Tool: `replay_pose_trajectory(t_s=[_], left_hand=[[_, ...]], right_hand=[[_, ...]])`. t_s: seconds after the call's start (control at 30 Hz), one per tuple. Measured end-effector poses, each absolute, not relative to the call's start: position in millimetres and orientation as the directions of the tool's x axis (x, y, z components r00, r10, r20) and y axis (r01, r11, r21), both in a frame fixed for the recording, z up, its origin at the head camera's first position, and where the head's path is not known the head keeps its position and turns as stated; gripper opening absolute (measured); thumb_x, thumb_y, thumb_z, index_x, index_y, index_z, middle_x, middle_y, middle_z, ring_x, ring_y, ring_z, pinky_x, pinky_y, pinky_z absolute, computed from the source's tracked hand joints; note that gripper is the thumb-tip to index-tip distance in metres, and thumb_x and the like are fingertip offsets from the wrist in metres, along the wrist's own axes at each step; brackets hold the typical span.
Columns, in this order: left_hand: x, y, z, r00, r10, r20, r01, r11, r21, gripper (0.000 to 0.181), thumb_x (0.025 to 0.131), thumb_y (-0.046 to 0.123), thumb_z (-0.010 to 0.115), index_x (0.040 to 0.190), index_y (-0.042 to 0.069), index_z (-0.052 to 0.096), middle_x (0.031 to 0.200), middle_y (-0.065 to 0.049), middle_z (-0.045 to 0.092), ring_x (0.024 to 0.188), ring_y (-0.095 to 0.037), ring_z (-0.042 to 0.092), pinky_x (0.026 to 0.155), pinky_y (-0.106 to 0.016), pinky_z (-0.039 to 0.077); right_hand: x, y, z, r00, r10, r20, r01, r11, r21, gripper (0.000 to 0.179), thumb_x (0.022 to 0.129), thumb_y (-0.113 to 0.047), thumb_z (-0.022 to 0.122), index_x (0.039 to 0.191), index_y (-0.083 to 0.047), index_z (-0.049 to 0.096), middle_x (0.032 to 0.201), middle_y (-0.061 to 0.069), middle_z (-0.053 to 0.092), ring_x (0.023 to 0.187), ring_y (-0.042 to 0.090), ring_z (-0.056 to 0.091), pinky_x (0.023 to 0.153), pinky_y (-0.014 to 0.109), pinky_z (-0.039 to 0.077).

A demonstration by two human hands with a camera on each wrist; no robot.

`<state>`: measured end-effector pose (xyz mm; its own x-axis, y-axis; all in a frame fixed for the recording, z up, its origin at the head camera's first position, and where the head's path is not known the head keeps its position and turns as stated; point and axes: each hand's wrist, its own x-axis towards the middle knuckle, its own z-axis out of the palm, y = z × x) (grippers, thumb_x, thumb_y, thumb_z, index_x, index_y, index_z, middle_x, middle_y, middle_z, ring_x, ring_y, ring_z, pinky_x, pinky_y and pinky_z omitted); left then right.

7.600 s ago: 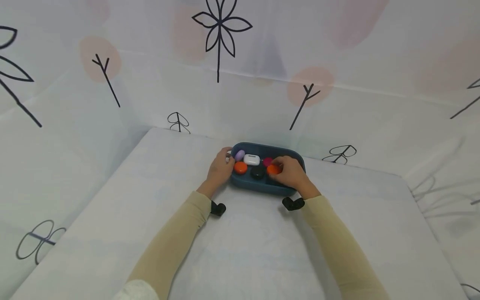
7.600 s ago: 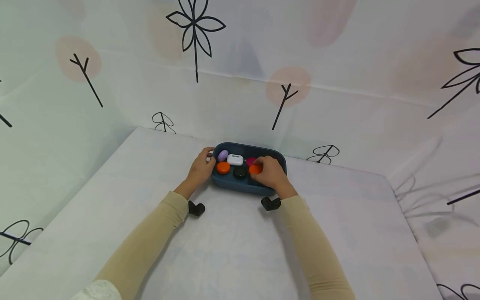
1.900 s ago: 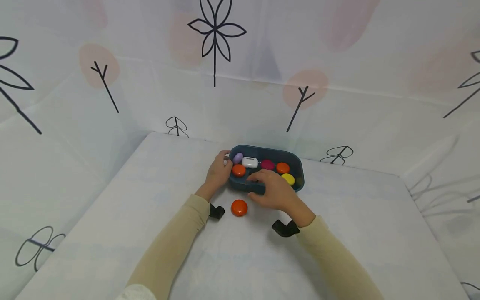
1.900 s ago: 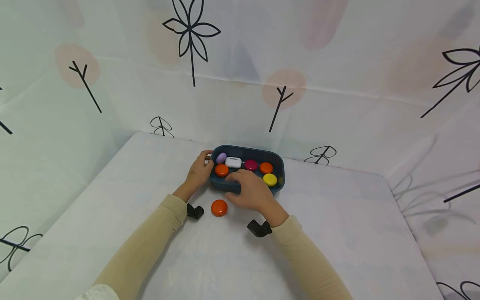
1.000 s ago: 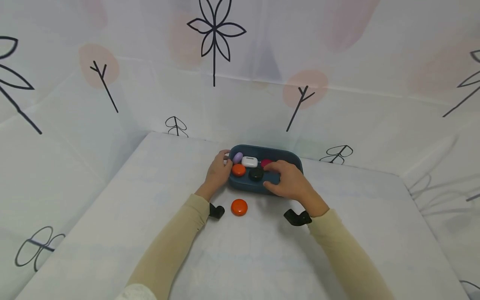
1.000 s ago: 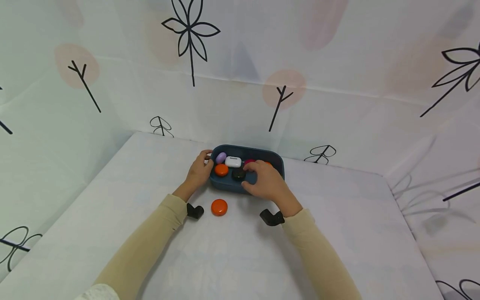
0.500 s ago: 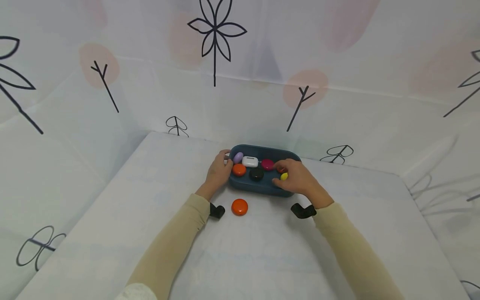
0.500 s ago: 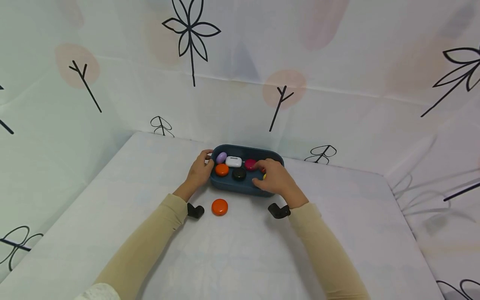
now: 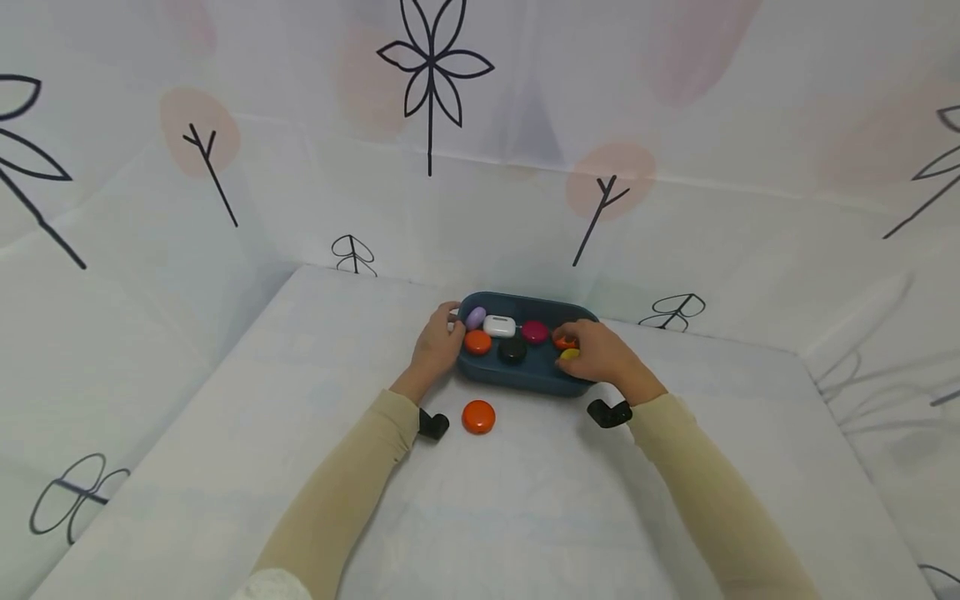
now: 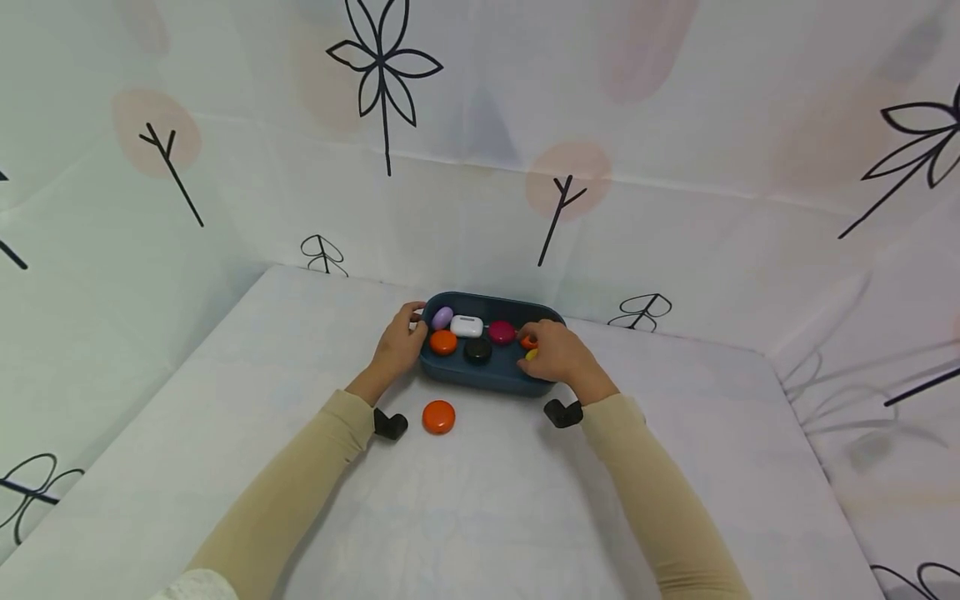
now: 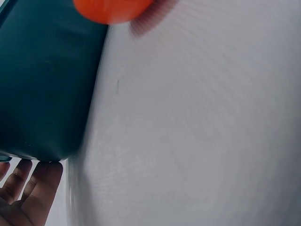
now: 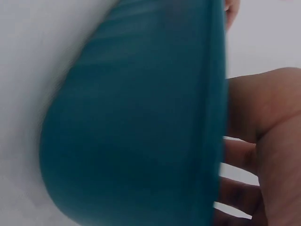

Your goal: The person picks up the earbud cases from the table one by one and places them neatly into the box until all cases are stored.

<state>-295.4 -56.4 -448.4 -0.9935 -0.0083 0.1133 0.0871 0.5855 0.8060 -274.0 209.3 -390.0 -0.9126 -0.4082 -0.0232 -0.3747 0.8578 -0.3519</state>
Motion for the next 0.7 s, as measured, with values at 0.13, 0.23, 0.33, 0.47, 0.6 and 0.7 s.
replay_pose_trajectory(t_s=[0.13,0.23,0.33,0.47,0.6,0.7], left_hand=[[-296,-56,-450,-0.993,-0.006,0.121,0.094,0.587,0.804,0.041,0.088,0.029,0.036,0.127,0.019,0.037,0.115,-0.006,0.051,0.09,-0.019,0.052,0.082,-0.036,0.044],[-296,-57,-450,-0.992,-0.004,0.126,0.1,0.582,0.807,0.041,0.088,0.028,0.036,0.128,0.019,0.037,0.116,-0.006,0.051,0.089,-0.019,0.052,0.082,-0.036,0.044],[-296,-57,-450,-0.992,-0.004,0.127,0.102,0.577,0.81,0.041,0.087,0.028,0.037,0.128,0.019,0.037,0.117,-0.006,0.052,0.091,-0.02,0.053,0.083,-0.037,0.043],[-296,-57,-450,-0.993,-0.007,0.121,0.094,0.581,0.808,0.041,0.087,0.028,0.036,0.128,0.019,0.037,0.117,-0.006,0.051,0.092,-0.019,0.052,0.083,-0.037,0.044],[-296,-56,-450,-0.994,-0.007,0.112,0.086,0.588,0.804,0.042,0.088,0.029,0.035,0.128,0.019,0.036,0.117,-0.006,0.051,0.092,-0.019,0.052,0.084,-0.036,0.044],[-297,-56,-450,-0.994,-0.008,0.11,0.085,0.582,0.808,0.042,0.087,0.029,0.035,0.128,0.02,0.036,0.117,-0.006,0.051,0.09,-0.019,0.052,0.083,-0.036,0.044]], right_hand=[[-279,210,-396,-0.92,-0.388,-0.054,-0.349,0.875,-0.335,0.043,0.072,-0.024,0.063,0.111,-0.009,0.057,0.106,0.009,0.058,0.088,0.023,0.053,0.075,0.037,0.046],[-282,211,-400,-0.927,-0.369,-0.069,-0.332,0.892,-0.305,0.044,0.072,-0.025,0.064,0.112,-0.009,0.056,0.104,0.009,0.058,0.084,0.021,0.051,0.075,0.038,0.046],[-282,210,-402,-0.934,-0.349,-0.072,-0.32,0.91,-0.265,0.046,0.071,-0.025,0.066,0.112,-0.006,0.056,0.1,0.009,0.058,0.08,0.021,0.05,0.074,0.039,0.045],[-280,209,-401,-0.939,-0.34,-0.056,-0.321,0.923,-0.21,0.047,0.068,-0.023,0.068,0.11,-0.004,0.057,0.093,0.01,0.057,0.075,0.022,0.049,0.071,0.038,0.045],[-279,209,-401,-0.939,-0.342,-0.046,-0.33,0.93,-0.162,0.045,0.067,-0.021,0.066,0.109,-0.005,0.058,0.089,0.009,0.056,0.074,0.022,0.047,0.067,0.035,0.043],[-280,208,-402,-0.938,-0.343,-0.047,-0.334,0.933,-0.137,0.044,0.067,-0.02,0.066,0.108,-0.005,0.058,0.088,0.009,0.056,0.074,0.022,0.047,0.066,0.034,0.042]])
